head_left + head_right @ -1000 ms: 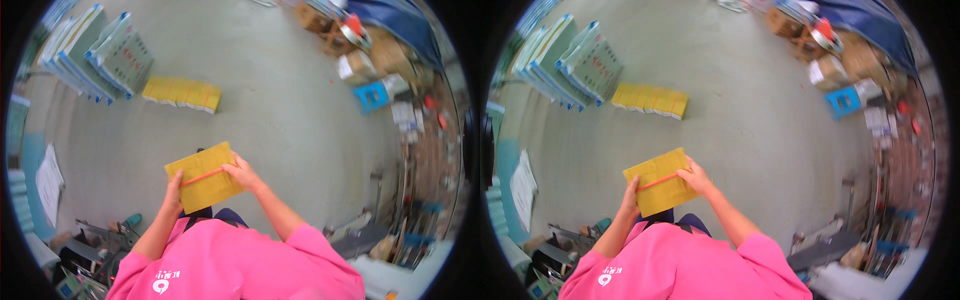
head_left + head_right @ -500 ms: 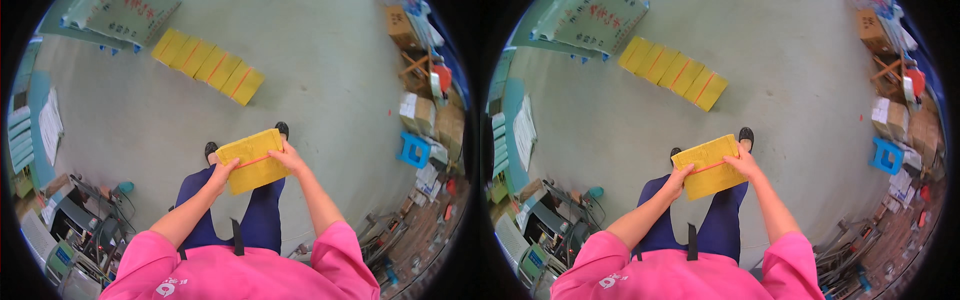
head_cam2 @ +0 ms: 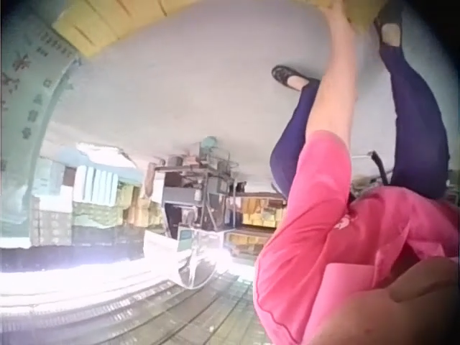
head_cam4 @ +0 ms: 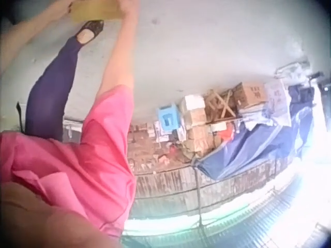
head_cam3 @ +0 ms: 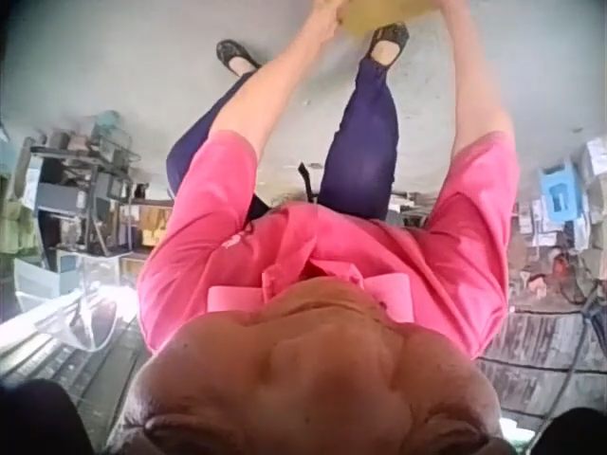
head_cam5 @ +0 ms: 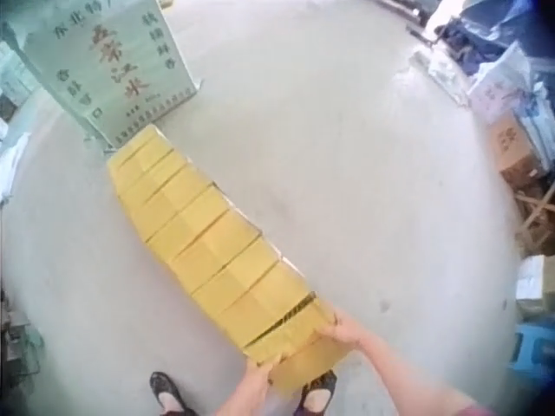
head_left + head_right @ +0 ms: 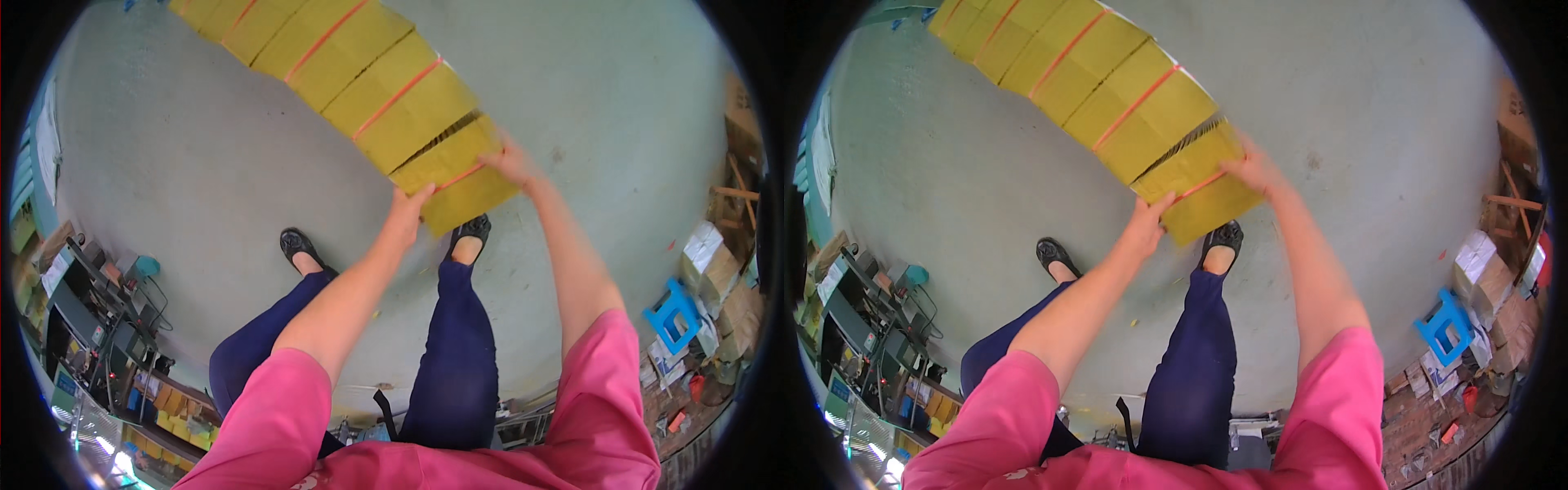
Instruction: The recorder bundles yellow paper stacks using a strapping machine, weighs them, and organizes them on a table.
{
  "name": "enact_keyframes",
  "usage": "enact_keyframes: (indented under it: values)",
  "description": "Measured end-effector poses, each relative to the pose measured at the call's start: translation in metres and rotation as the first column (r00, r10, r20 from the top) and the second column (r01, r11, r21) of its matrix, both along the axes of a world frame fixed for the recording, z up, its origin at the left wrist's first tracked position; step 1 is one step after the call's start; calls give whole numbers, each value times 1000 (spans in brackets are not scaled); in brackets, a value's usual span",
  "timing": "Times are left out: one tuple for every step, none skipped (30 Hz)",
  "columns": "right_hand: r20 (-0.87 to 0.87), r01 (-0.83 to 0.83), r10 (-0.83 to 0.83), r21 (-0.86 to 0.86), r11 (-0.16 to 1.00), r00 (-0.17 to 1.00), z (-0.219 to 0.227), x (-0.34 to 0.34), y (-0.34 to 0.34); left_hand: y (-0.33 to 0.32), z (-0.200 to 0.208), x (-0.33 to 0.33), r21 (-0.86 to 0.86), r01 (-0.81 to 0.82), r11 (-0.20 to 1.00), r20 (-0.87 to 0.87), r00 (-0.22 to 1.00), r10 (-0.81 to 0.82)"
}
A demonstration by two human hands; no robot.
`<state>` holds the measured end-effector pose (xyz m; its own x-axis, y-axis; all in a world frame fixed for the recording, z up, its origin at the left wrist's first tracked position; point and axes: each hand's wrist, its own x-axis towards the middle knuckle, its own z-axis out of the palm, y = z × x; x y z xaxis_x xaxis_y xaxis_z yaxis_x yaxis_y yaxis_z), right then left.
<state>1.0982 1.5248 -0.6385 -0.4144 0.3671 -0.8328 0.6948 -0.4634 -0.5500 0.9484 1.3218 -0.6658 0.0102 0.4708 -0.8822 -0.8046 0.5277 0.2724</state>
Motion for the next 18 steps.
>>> enact_keyframes:
  values:
    - [-8,-5,4,-49,999,1000,2,-10,13,5,-2,-1,-34,50,998,-3,999,-50]
    - [-2,-2,2,-54,999,1000,-11,-5,23,7,-5,7,-39,53,998,4,999,-53]
    - [17,-125,124,43,991,992,-21,0,32,10,-6,12,-57,34,998,-6,999,-35]
    - [47,-249,245,131,960,968,-28,5,33,13,-5,17,-80,14,997,-16,1000,-15]
    - [50,-250,245,125,960,968,-33,10,27,12,-2,16,-86,14,996,-12,1000,-15]
    - [72,-271,262,247,930,962,-37,14,19,9,1,8,-131,27,991,-72,997,-37]
    - [90,-287,274,370,884,958,-39,15,12,9,5,-2,-173,37,984,-139,988,-62]
    - [86,-283,270,372,884,959,-43,31,9,12,8,-7,-172,40,984,-143,988,-65]
    - [94,-8,-30,386,922,995,-44,51,8,17,8,-12,-197,79,977,-161,981,-111]
    - [100,257,-321,401,879,942,-46,64,6,20,7,-15,-223,109,969,-174,973,-150]
    - [90,262,-321,395,881,943,-46,65,-4,20,7,-21,-228,107,968,-185,971,-151]
    - [102,483,-508,195,853,855,-42,71,-20,20,7,-26,-237,108,965,-170,974,-151]
    - [163,673,-663,-10,739,730,-34,76,-38,18,7,-31,-249,112,962,-150,977,-153]
    - [262,814,-771,-188,550,581,-28,80,-50,18,6,-33,-252,114,961,-152,976,-155]
    - [263,815,-771,-191,547,580,-28,75,-64,19,4,-36,-190,102,976,-142,981,-130]
    - [141,835,-848,-313,452,511,-26,64,-76,23,1,-34,-121,86,989,-123,987,-101]
    - [36,823,-911,-444,354,412,-26,56,-87,24,0,-36,-124,91,988,-119,987,-105]
    - [41,826,-912,-443,350,408,-25,53,-86,25,-2,-38,-98,75,992,-129,988,-87]
